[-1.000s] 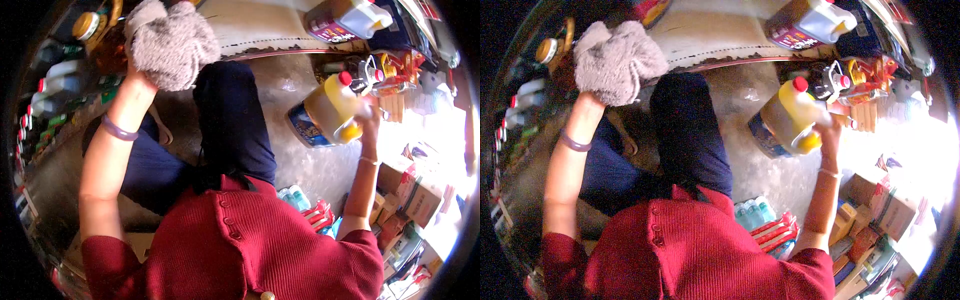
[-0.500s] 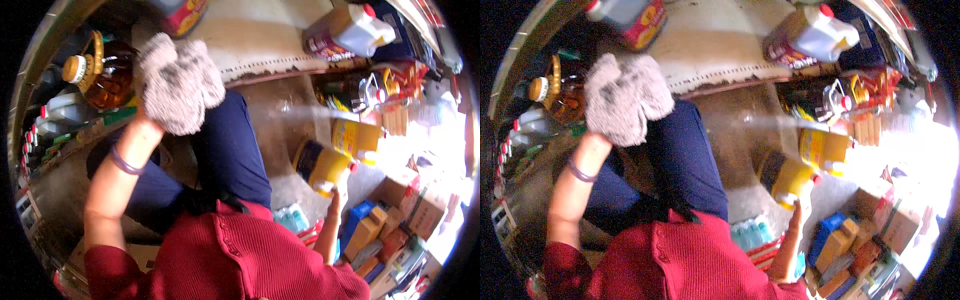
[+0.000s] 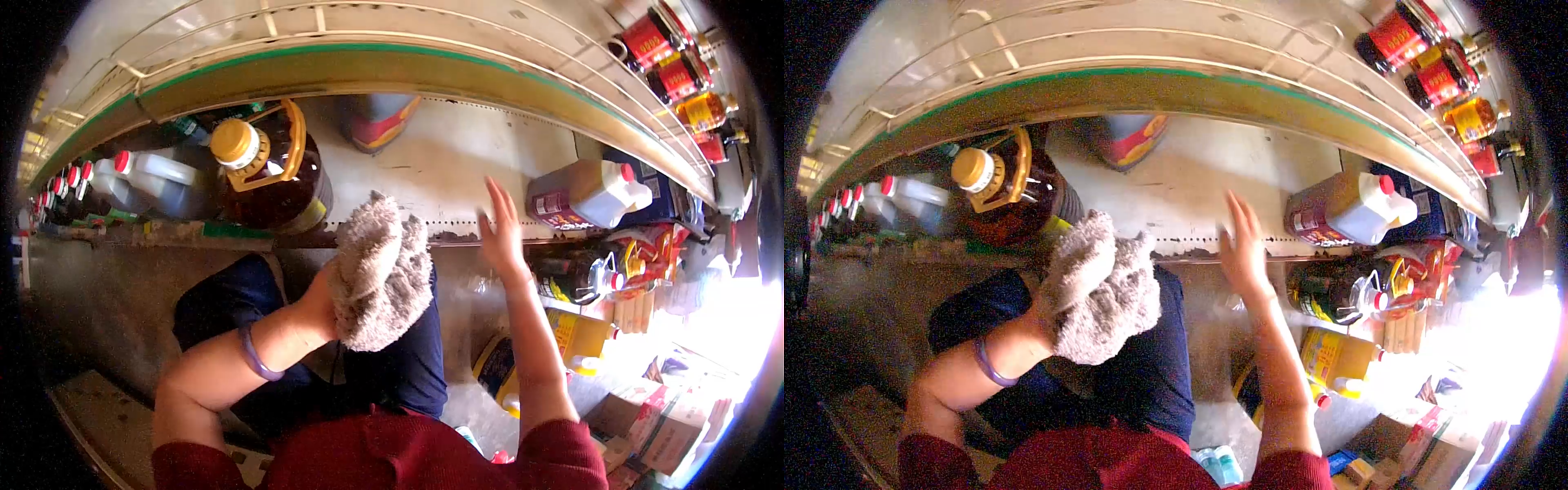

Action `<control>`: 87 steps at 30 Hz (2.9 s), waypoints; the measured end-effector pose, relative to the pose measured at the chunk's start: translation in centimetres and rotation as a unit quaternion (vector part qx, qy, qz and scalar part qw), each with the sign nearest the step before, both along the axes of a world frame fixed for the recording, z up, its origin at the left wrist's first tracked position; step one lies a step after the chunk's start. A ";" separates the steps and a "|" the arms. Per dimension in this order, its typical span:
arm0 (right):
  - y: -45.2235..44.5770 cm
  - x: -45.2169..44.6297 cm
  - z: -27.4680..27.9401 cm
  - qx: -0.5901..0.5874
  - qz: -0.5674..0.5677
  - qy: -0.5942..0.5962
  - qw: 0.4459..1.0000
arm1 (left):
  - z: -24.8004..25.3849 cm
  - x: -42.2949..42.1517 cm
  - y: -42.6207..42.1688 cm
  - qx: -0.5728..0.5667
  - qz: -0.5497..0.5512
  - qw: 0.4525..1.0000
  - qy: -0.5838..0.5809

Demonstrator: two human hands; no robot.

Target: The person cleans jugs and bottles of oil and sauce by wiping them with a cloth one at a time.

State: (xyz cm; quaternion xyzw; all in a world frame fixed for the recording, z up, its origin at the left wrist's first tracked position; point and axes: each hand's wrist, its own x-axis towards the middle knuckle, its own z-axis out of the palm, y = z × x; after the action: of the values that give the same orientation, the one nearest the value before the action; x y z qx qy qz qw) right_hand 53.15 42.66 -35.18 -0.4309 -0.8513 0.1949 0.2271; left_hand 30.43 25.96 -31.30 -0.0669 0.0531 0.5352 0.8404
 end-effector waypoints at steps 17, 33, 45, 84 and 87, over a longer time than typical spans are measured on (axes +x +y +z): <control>19.0 -15.3 9.3 0.341 0.139 -0.154 0.917 | 1.7 -1.6 -4.1 -0.088 0.074 0.993 0.006; 2.5 -3.3 10.6 -0.037 0.050 -0.011 0.998 | 1.8 -4.0 -1.3 0.160 0.064 0.985 0.010; -13.0 11.5 8.9 -0.259 -0.224 0.162 0.925 | 0.9 -2.4 0.6 0.138 0.105 0.929 0.326; -27.6 15.9 -4.9 -0.237 -0.479 0.229 0.814 | -9.5 27.4 2.4 0.594 0.069 0.301 0.743; -27.7 15.7 -5.5 -0.193 -0.480 0.232 0.823 | -9.6 28.5 3.2 0.497 0.045 0.441 0.746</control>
State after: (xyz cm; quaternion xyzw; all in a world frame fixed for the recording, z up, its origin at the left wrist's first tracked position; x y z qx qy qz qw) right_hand 68.87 15.01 -40.70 -0.7623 -0.4038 0.3154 0.3954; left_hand 58.89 29.20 -40.89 0.7850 0.3812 0.3500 0.3405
